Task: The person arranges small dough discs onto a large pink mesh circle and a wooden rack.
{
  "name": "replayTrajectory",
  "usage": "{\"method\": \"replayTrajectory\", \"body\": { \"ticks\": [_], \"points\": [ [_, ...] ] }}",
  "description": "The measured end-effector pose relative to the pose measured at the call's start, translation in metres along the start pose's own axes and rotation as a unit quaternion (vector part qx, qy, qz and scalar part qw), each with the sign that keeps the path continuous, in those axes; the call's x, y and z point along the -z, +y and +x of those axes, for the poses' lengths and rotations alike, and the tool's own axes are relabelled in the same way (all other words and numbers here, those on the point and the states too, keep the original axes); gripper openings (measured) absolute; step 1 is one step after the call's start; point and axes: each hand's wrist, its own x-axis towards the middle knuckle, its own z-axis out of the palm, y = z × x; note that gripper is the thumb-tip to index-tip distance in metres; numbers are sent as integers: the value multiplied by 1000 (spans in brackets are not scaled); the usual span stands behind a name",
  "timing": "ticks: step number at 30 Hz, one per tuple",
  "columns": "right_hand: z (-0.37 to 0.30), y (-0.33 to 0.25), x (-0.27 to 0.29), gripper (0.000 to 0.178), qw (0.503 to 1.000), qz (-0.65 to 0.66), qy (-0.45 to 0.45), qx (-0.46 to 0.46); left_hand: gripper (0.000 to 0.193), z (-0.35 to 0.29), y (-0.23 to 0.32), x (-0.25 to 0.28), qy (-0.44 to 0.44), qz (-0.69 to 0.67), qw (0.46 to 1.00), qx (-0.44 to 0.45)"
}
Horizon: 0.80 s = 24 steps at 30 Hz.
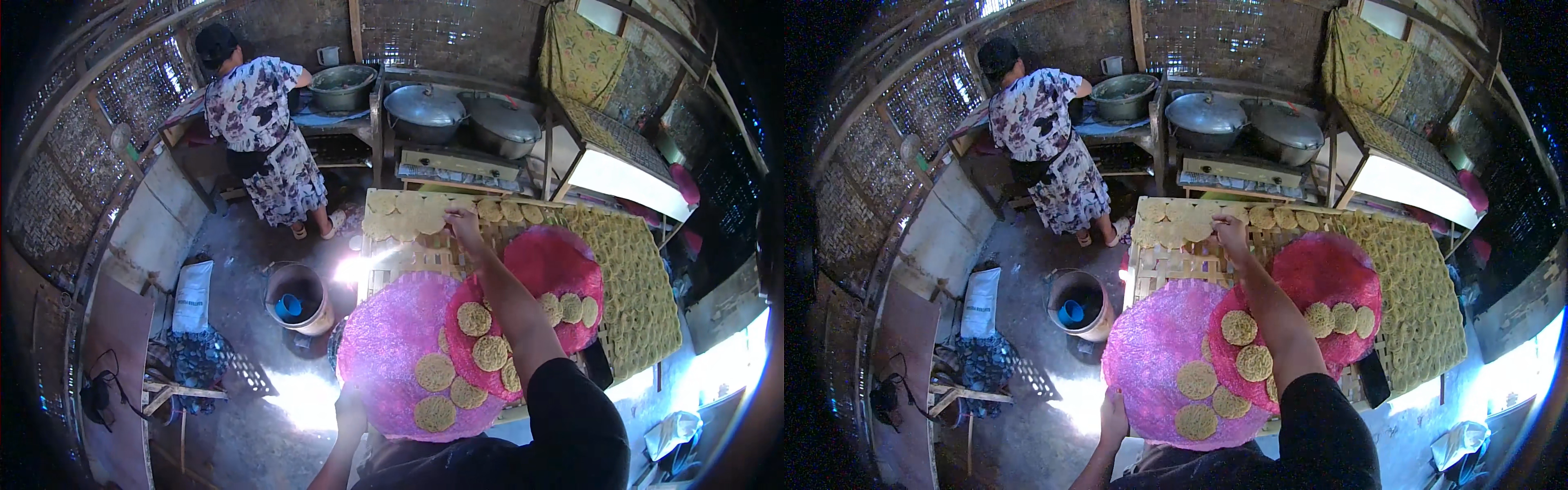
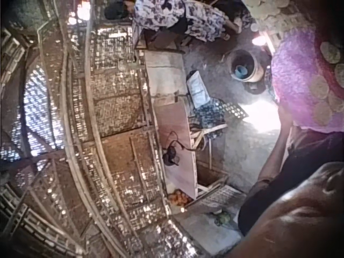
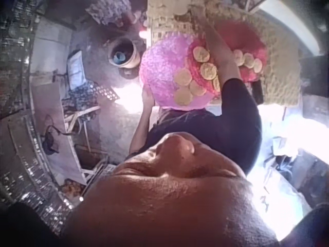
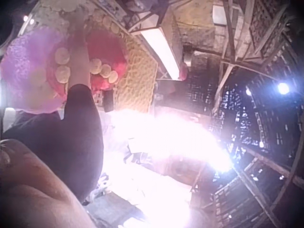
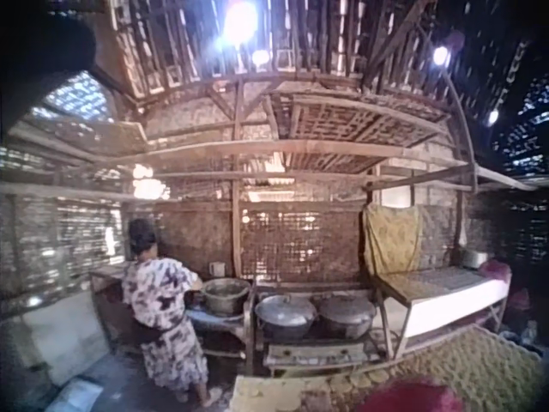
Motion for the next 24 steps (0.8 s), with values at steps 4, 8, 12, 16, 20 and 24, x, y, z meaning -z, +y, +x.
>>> {"method": "replayTrajectory", "body": {
  "ticks": [4,8,12,16,20,24],
  "points": [
    [-14,15,-4,29,909,-366,50,191,36,0,-7,10,-42,68,996,49],
    [-31,-14,8,26,814,-421,-16,399,37,2,-7,5,-29,18,999,35],
    [-123,-74,16,28,748,-528,-369,160,35,1,-18,5,-19,-3,1000,20],
    [-203,-57,61,33,686,-592,-388,169,32,6,-24,0,-21,-28,999,-31],
    [-174,-71,73,31,692,-644,-327,7,32,5,-15,0,-16,-7,999,-46],
    [-96,-100,88,20,792,-546,-105,252,33,1,-6,2,-11,-3,1000,-23]
  ]
}}
